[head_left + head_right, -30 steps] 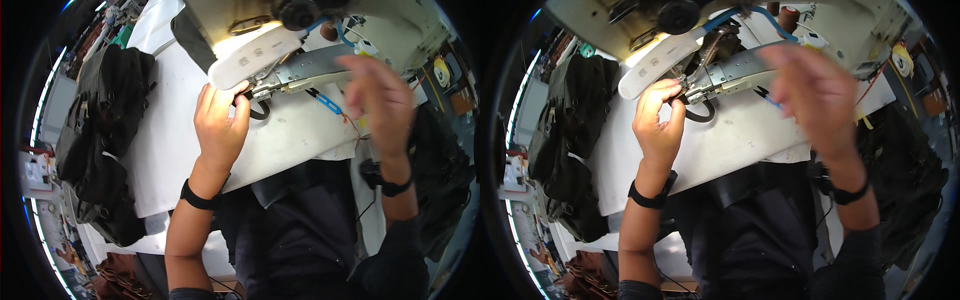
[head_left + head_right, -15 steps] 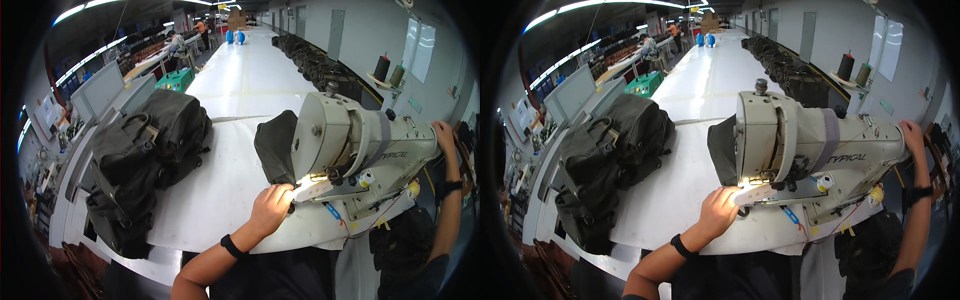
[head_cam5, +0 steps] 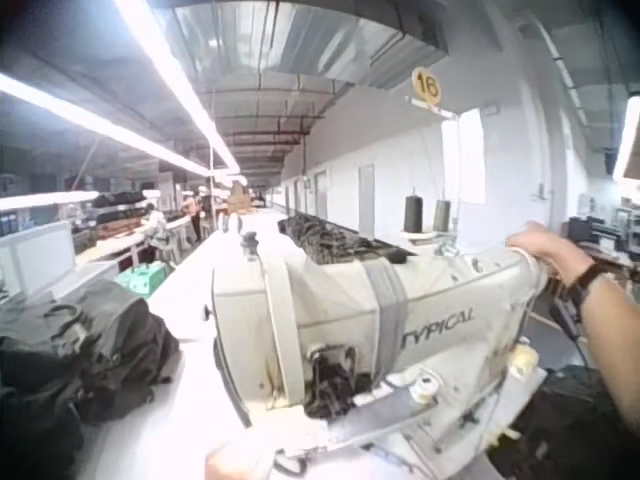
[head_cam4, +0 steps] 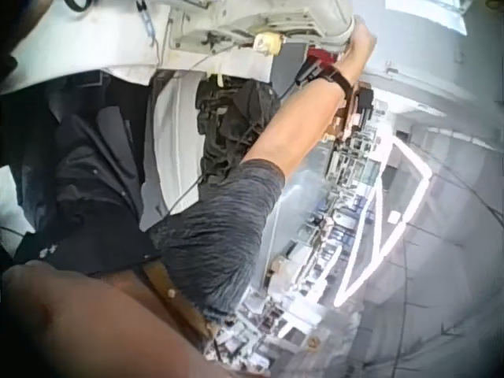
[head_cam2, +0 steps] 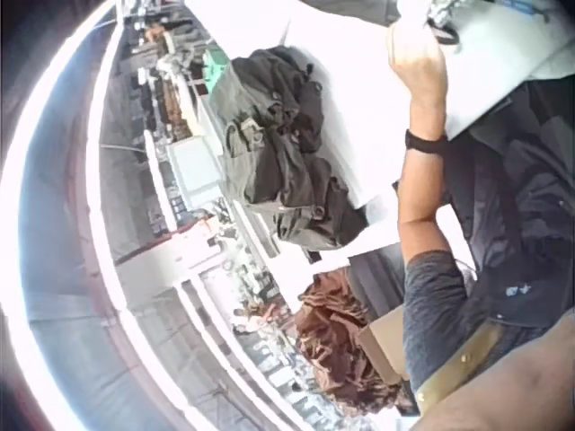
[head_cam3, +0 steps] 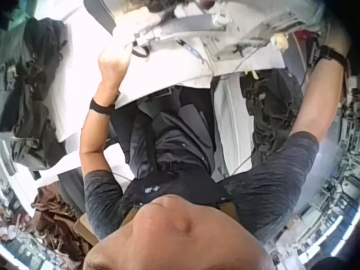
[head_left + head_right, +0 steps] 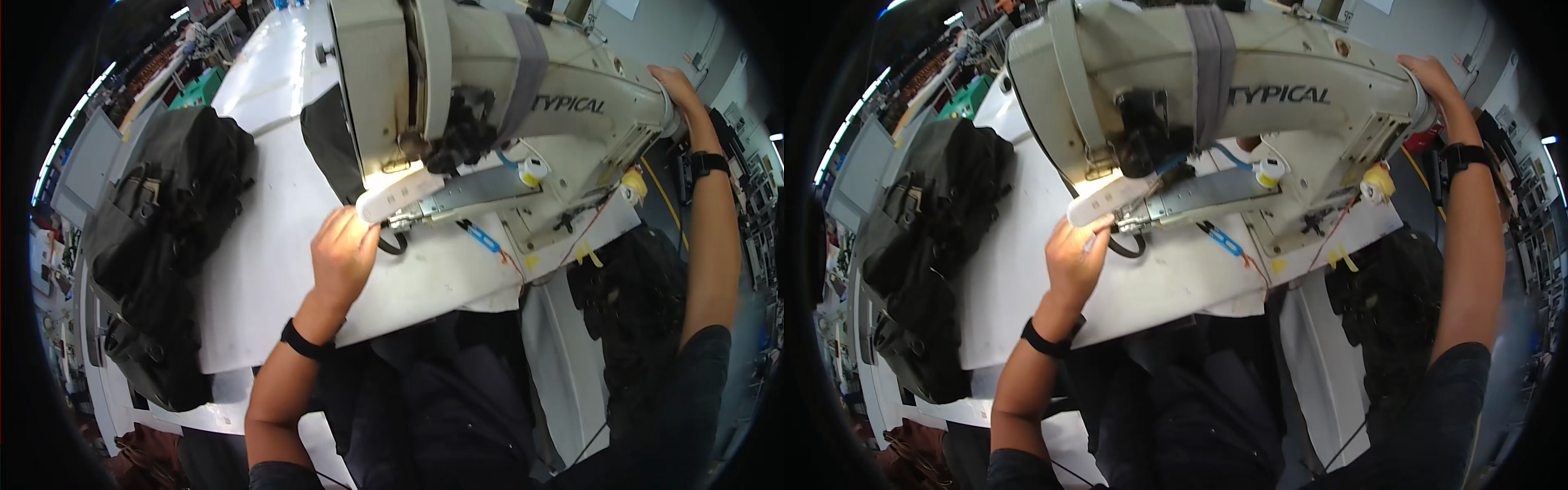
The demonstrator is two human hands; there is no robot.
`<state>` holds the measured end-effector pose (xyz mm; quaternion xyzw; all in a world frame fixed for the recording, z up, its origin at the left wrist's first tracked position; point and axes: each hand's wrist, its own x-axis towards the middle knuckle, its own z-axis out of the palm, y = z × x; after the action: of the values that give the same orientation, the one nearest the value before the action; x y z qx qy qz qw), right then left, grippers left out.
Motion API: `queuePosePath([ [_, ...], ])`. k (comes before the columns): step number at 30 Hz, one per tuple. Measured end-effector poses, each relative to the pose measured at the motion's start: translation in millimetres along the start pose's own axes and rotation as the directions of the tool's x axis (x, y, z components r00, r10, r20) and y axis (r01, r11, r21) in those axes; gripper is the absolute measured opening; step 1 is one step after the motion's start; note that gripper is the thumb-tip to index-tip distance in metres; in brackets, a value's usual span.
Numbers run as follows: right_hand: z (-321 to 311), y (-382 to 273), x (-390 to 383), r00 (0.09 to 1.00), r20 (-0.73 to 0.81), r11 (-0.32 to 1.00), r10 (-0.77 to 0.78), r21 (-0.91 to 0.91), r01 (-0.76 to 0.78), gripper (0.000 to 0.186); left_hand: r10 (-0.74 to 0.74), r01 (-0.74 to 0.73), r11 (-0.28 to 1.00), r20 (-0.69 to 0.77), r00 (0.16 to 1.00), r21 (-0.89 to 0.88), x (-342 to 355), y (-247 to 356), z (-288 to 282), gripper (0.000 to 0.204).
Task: The person sews a green canvas bag using an industrial sewing machine. They align the zipper and fabric, guide the bag under the needle, and stitch along the edges. The person also attaches a metal ring to the bag and trims excess thread with scissors.
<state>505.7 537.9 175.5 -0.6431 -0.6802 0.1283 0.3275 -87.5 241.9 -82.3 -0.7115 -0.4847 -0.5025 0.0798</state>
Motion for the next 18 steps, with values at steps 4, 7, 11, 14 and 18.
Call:
queuePosePath([
  [4,99,9,-103,0.786,-0.613,0.936,-0.074,0.23,0.267,0.059,0.058,-0.057,0.997,-0.016,0.998,0.056,-1,-5,-12,0.023],
  [7,119,67,-144,0.797,-0.574,0.982,0.189,0.105,-0.157,0.065,0.096,-0.096,0.995,-0.018,0.995,0.028,3,-1,-8,0.024],
  [11,64,45,-73,0.796,-0.569,0.969,-0.209,-0.01,0.247,0.06,0.128,-0.132,0.986,0.037,0.991,0.104,0,-5,-16,0.023],
  [14,-33,32,26,0.933,-0.219,0.943,-0.286,-0.237,0.233,0.055,0.12,-0.128,0.985,0.076,0.99,0.112,3,-4,-10,0.023],
  [18,1,52,3,0.914,-0.359,0.956,-0.187,0.148,0.253,0.053,0.113,-0.121,0.985,0.074,0.991,0.125,5,-3,-10,0.021],
])
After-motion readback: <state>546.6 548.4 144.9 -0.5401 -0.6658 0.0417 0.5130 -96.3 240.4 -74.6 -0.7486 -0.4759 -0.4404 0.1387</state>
